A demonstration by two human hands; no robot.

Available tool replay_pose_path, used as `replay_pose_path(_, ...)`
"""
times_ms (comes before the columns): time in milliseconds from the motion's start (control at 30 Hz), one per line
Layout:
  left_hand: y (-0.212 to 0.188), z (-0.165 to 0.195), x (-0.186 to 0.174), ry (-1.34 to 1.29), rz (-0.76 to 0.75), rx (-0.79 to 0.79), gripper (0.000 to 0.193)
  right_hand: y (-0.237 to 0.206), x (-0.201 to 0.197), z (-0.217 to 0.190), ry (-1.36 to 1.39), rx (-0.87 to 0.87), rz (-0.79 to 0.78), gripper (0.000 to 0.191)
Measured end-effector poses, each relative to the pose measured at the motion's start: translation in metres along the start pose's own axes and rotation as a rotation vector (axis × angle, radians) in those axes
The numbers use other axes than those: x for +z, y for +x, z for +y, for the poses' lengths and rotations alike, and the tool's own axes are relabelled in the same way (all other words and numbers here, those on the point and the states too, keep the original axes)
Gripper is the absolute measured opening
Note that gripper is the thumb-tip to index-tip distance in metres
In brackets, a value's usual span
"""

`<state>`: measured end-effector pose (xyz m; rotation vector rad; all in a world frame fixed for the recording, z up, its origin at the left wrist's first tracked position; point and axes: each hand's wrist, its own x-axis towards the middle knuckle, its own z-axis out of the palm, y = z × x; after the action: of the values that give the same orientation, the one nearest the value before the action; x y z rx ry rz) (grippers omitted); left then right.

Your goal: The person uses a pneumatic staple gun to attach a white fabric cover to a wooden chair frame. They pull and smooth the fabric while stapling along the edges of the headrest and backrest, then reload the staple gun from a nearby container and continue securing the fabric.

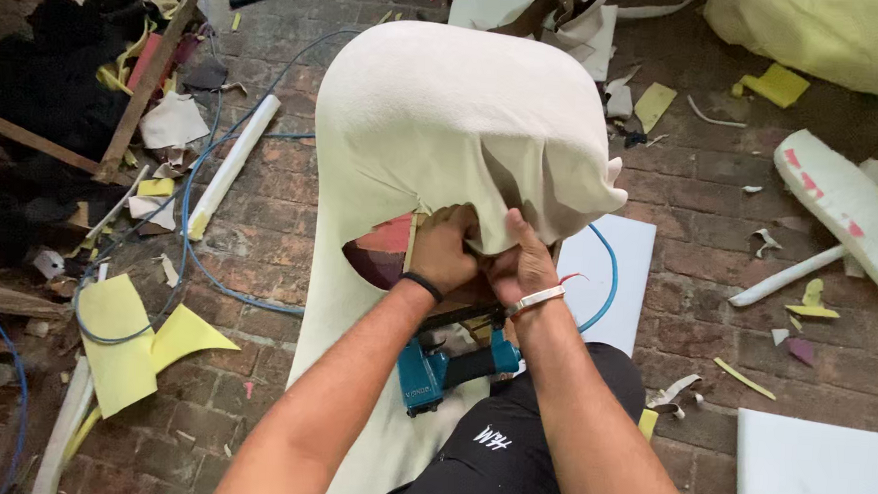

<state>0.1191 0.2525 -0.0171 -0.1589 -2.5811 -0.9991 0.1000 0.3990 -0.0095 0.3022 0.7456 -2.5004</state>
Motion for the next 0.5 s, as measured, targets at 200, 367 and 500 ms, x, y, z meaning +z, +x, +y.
replay_pose_path(200, 0.003, 0.000, -0.001, 0.229, -0.163, 0.041, 0.025, 0.009, -0.003, 0.005, -0.356, 0.025, 0.220, 0.061)
replay_pose_path(367, -0.006, -0.009, 0.005, 0.373, -0.456, -0.054, 0.015, 0.018, -0.006, 0.021, -0.613, 0.035, 0.415, 0.049)
replay_pose_path(500, -0.022, -0.012, 0.015, 0.470, -0.566, 0.070, 0.019, 0.008, -0.030, 0.026, -0.841, -0.199, 0.382, 0.049)
